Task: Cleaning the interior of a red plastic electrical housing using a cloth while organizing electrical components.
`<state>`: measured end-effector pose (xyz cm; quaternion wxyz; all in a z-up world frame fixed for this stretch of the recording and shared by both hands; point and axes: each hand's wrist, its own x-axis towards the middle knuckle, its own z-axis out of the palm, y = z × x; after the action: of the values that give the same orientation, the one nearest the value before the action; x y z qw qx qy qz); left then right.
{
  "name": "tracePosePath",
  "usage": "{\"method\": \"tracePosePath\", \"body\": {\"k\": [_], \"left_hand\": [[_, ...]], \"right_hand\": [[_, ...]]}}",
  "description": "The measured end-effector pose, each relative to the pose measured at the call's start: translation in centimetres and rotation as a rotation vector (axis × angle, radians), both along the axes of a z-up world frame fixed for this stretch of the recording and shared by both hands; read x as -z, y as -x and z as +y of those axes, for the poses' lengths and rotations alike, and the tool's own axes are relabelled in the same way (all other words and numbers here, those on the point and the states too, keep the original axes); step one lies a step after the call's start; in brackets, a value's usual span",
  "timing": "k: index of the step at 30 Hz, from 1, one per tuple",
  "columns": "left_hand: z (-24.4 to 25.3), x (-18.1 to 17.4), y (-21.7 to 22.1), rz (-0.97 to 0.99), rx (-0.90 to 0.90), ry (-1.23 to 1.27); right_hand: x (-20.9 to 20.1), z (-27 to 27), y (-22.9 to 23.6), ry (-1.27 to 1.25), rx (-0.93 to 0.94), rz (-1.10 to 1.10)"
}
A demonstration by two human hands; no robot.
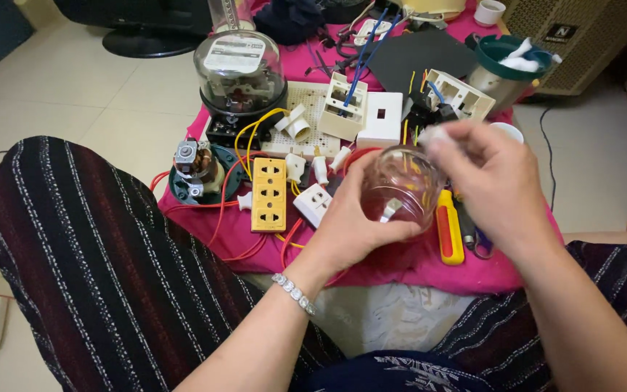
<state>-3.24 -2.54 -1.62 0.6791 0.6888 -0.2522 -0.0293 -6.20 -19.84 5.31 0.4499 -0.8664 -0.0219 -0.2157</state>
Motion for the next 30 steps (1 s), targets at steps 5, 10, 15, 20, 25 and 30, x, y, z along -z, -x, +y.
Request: {"method": "tracePosePath", "body": {"k": [5, 10, 15, 20, 25, 30], "left_hand": [[-0.2, 0.2, 0.6, -0.098, -0.009, -0.106], [-1.2, -0.3, 1.4, -0.15, -0.019, -0.121], [-1.5, 0.8, 1.2, -0.095, -0.036, -0.179], [-0.9, 0.7, 1.1, -0.076, 0.001, -0.208], [-0.9, 1.3, 0.7, -0.115, 0.03, -0.27], [-0.6, 1.2, 1.0, -0.134, 0.028, -0.209]], "right_hand": [[0.9, -0.2, 2.5, 0.332, 0.163, 0.023], [0.6, 1.0, 4.7, 0.443, 0.075, -0.19], [1.9, 0.9, 2.6, 0.43, 0.038, -0.12], [2.0, 0.0, 2.5, 0.436, 0.117, -0.094], [2.0, 0.5, 5.5, 0.478, 0.079, -0.13], [2.2, 1.8, 4.4, 0.486, -0.057, -0.215]]}}
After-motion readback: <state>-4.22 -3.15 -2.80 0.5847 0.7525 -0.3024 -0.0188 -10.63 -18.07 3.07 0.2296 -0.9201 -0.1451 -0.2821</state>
